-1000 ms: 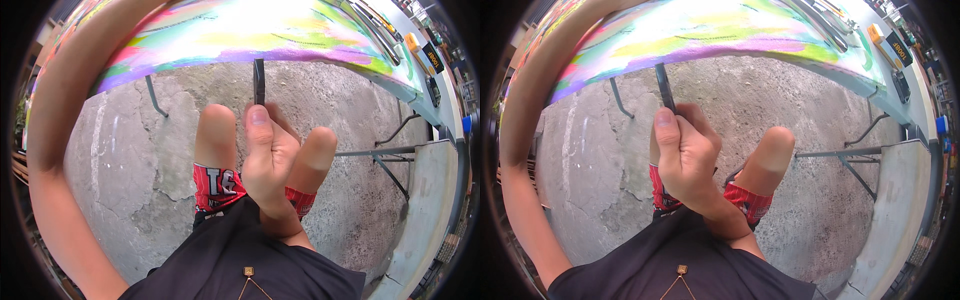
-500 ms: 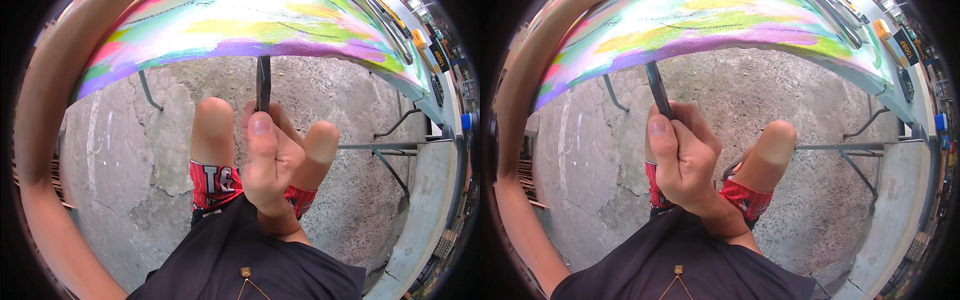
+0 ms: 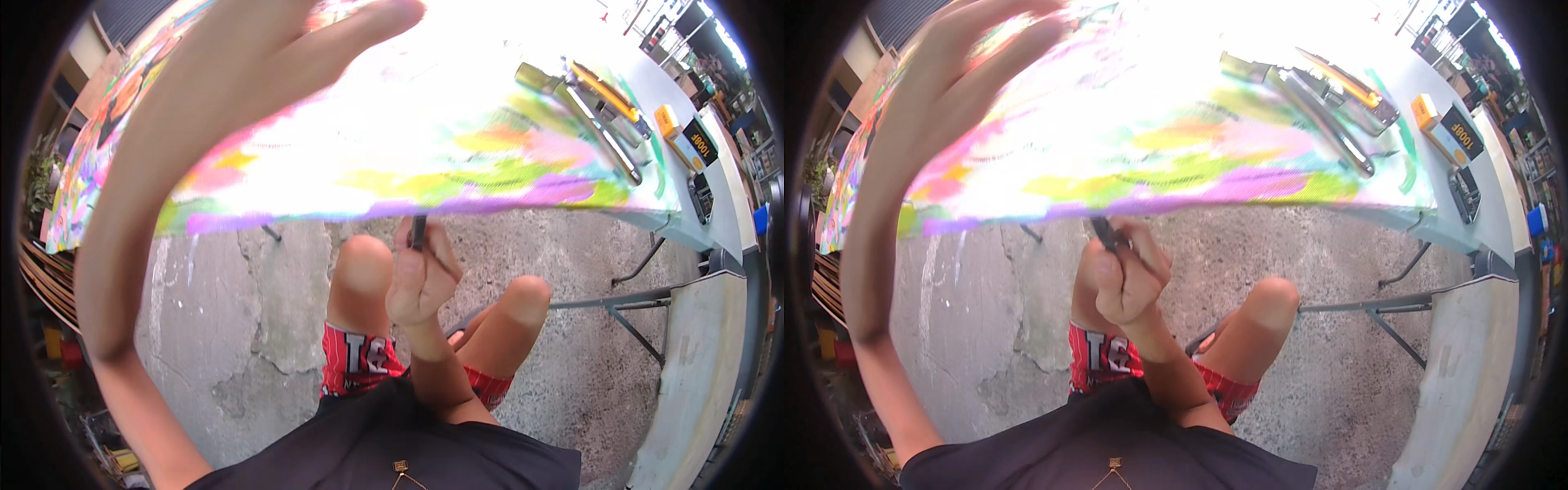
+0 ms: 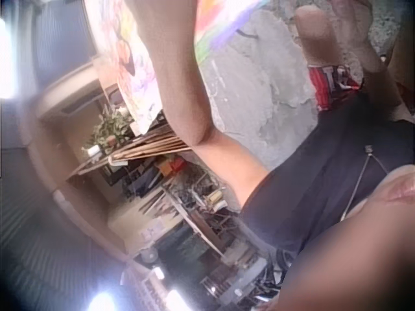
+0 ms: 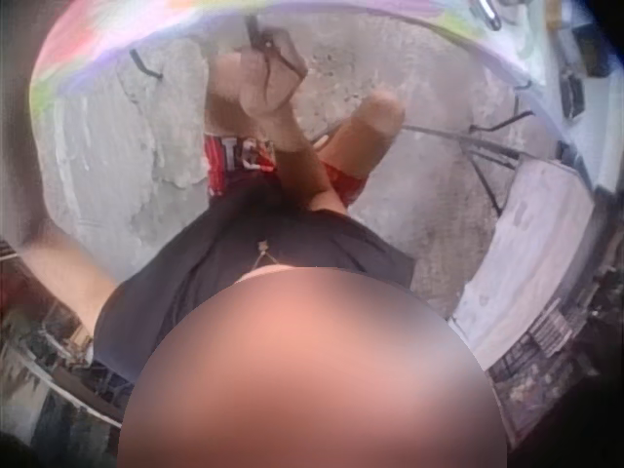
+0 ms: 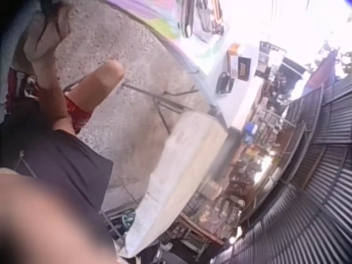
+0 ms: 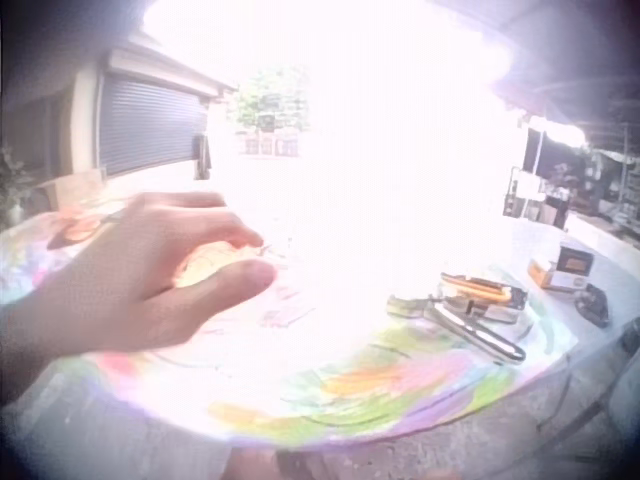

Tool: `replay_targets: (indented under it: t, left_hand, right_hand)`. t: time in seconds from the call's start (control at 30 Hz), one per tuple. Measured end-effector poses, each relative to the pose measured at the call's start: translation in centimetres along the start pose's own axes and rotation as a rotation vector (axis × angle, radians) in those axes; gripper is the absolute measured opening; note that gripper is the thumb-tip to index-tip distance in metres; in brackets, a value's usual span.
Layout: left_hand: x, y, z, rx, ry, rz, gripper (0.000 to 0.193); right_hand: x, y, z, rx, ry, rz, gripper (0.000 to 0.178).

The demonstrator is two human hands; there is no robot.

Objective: The person staples the edge of a colorful canvas to a table using a handheld stapler. They repeatedly position staples along the canvas edge and press the stapler to secure it.

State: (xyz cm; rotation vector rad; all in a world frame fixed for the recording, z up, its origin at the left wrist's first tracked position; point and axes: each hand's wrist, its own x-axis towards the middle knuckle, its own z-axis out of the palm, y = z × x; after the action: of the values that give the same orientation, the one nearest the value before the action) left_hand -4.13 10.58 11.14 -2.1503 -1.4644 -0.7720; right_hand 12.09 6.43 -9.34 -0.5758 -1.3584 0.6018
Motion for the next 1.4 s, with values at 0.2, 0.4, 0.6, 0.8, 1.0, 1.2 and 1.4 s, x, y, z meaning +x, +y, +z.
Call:
replay_targets:
  t: [0.2, 0.4, 0.6, 0.8, 1.0, 1.2, 1.4]
  left_hand:
    - [-15.8, 8.3, 0.4, -0.512, 0.107, -0.153, 0.04]
    - [-13.5, 11.7, 10.4, -1.075, 0.139, -0.553, 0.029]
    - [-13.1, 10.9, 9.9, -1.226, -0.055, -0.63, 0.022]
    - [-11.8, 11.7, 8.5, -1.041, -0.02, -0.638, 0.025]
    - [-11.8, 12.7, 8.6, -1.007, 0.05, -0.685, 0.027]
    - [-11.7, 12.7, 8.9, -0.848, 0.033, -0.704, 0.021]
    - [-11.9, 11.7, 12.6, -0.665, 0.316, -0.475, 0.017]
  right_hand:
    - [-0.3, 0.7, 1.8, 0.07, -0.019, -0.05, 0.042]
    - [-0.3, 3.1, 0.8, 0.058, -0.013, -0.13, 0.037]
    - [-0.6, 3.7, 1.0, 0.143, 0.04, -0.1, 0.038]
    - [-0.1, 3.8, 0.4, 0.233, -0.069, -0.027, 0.041]
    - [-1.1, 3.0, -0.4, 0.154, -0.096, 0.157, 0.039]
    - [0.1, -0.5, -6.3, -0.399, -0.262, -0.033, 0.02]
    - [9.8, -10.0, -12.2, -0.82, -0.177, -0.387, 0.019]
